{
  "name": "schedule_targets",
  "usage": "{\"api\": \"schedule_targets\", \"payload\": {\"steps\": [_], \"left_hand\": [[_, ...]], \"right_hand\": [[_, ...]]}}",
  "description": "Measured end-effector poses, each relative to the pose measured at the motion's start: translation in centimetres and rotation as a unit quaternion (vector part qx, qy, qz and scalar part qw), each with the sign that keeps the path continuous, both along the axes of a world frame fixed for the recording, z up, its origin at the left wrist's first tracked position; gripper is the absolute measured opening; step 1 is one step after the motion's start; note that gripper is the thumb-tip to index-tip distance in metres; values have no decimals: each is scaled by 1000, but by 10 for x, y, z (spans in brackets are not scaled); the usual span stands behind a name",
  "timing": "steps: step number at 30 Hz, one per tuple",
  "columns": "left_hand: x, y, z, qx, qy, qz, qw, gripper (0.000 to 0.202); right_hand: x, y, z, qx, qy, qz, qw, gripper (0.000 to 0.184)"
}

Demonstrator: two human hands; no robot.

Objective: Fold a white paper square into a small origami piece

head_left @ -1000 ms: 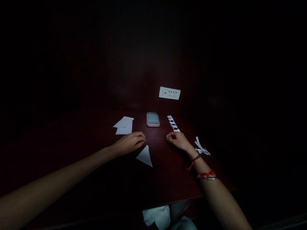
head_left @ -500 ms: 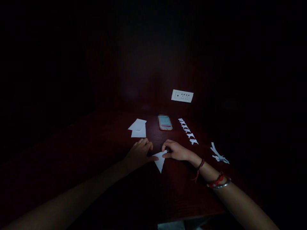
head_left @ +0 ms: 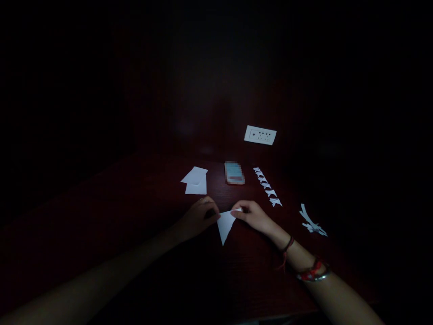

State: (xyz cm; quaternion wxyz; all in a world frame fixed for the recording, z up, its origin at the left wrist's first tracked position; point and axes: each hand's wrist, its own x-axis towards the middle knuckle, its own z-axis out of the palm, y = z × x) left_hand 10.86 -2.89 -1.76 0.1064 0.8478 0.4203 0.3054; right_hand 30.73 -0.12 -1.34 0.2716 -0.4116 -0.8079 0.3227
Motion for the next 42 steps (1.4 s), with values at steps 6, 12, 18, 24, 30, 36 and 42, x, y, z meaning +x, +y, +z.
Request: {"api": "schedule_targets", "payload": {"steps": [6,12,18,24,30,36,42], "left_hand": [[0,-7,18,48,-62,25,997,11],[-3,-20,25,70,25,-83,994,13],[-2,-21,20,30,112,-158,981,19],[-4,-23,16,33,137,-194,971,25],[1,-23,6,50,116,-158,979,26],[0,-20,1,79,146,-156,974,27],[1,-22,-2,92,172,-134,972,29]], "right_hand": [[-3,-19,17,159,45,-7,986,13],[10,-23,26,206,27,105,972,18],[26,-6,17,77,-28,235,969,18],[31,8,5,65,-28,103,992,26],[26,-1,5,110,-123,44,985,21],[15,-5,6,112,-147,20,983,13],[9,-6,7,67,-98,-8,993,14]]}}
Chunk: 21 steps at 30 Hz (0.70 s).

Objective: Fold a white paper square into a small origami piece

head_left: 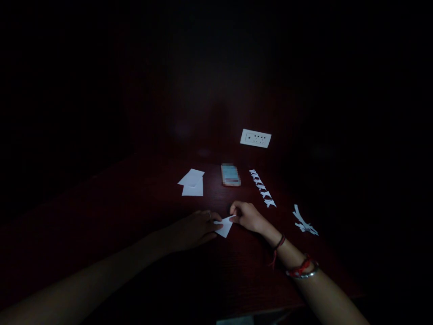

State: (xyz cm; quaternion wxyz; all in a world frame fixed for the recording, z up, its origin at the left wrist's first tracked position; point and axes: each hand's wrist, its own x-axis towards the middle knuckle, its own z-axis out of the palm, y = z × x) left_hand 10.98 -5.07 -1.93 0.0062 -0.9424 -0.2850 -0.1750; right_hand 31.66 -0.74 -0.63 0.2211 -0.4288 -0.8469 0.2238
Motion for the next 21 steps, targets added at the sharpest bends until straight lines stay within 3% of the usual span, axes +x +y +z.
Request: {"api": "schedule_targets", "payload": {"steps": [3,8,13,21], "left_hand": [[0,-1,-1,-2,-2,10,1000,29],[0,-1,-2,5,-9,30,999,27],[2,-4,3,21,6,49,999,25],[6,-8,10,10,5,59,998,20]], "right_hand": [[-2,-3,1,8,47,-18,999,26],[-5,-14,10,37,76,28,996,20],[-5,-22,19,45,56,95,993,12],[-2,-23,16,51,-3,160,986,6]]}}
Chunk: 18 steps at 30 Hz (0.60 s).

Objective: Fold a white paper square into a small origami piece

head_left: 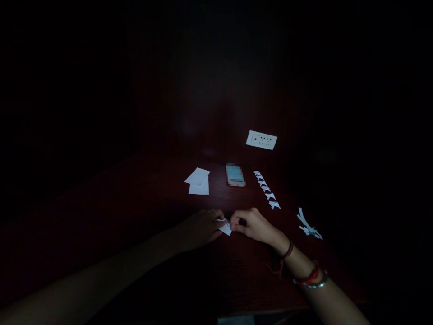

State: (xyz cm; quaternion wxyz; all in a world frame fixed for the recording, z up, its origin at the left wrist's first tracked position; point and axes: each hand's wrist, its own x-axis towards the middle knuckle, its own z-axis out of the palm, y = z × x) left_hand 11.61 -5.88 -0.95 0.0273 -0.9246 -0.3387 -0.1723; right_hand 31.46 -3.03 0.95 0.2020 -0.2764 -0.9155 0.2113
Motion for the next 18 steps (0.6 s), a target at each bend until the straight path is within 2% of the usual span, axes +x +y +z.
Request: {"api": "schedule_targets", "payload": {"steps": [5,12,14,18], "left_hand": [[0,2,2,-1,1,-14,1000,19],[-1,2,1,-10,12,-9,1000,22],[-2,3,-3,0,9,-13,1000,25],[-3,6,-14,28,9,-8,1000,26]], "right_hand": [[-2,-4,-1,21,5,-5,1000,7],[-6,-5,0,-13,34,-3,999,8],[-6,-1,-2,-24,53,-28,998,13],[-4,12,-15,-59,70,-132,987,25]]}}
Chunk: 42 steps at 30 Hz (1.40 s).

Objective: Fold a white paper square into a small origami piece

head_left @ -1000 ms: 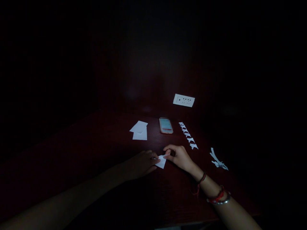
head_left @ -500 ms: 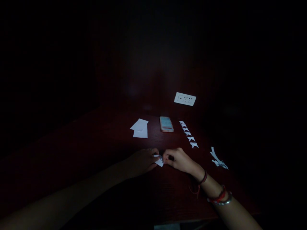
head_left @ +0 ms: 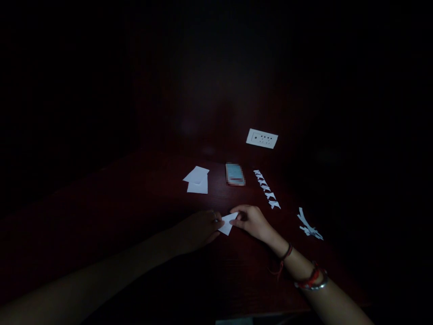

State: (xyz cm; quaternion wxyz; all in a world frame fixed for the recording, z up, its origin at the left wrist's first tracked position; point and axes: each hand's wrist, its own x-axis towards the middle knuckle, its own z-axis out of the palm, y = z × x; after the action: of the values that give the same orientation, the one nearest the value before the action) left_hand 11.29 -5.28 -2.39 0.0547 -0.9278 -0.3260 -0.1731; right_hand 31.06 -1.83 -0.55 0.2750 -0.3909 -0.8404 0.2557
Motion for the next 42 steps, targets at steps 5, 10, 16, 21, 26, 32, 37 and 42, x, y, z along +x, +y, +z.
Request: {"api": "schedule_targets", "payload": {"steps": [5,10,16,21,26,32,37,42], "left_hand": [[-1,2,-4,2,-8,-3,1000,25],[1,2,-3,-1,-6,8,1000,26],[1,-1,-2,-13,-13,24,1000,25],[-1,-5,1,-42,-41,25,998,25],[-1,-10,8,-63,-67,49,995,26],[-3,-8,4,-33,-30,36,998,31],[-4,-6,-2,-18,-1,45,999,31],[-4,-9,-2,-28,-41,46,998,32]], "right_hand": [[0,8,-9,-91,32,-45,994,28],[-2,-3,2,40,-17,29,999,10],[0,-8,8,101,-58,129,985,15],[2,-7,9,138,-107,168,970,19],[3,-7,12,173,-159,187,954,21],[4,-8,13,190,-196,193,943,23],[4,-9,15,197,-201,202,938,22],[2,-9,13,174,-167,194,951,23]]}}
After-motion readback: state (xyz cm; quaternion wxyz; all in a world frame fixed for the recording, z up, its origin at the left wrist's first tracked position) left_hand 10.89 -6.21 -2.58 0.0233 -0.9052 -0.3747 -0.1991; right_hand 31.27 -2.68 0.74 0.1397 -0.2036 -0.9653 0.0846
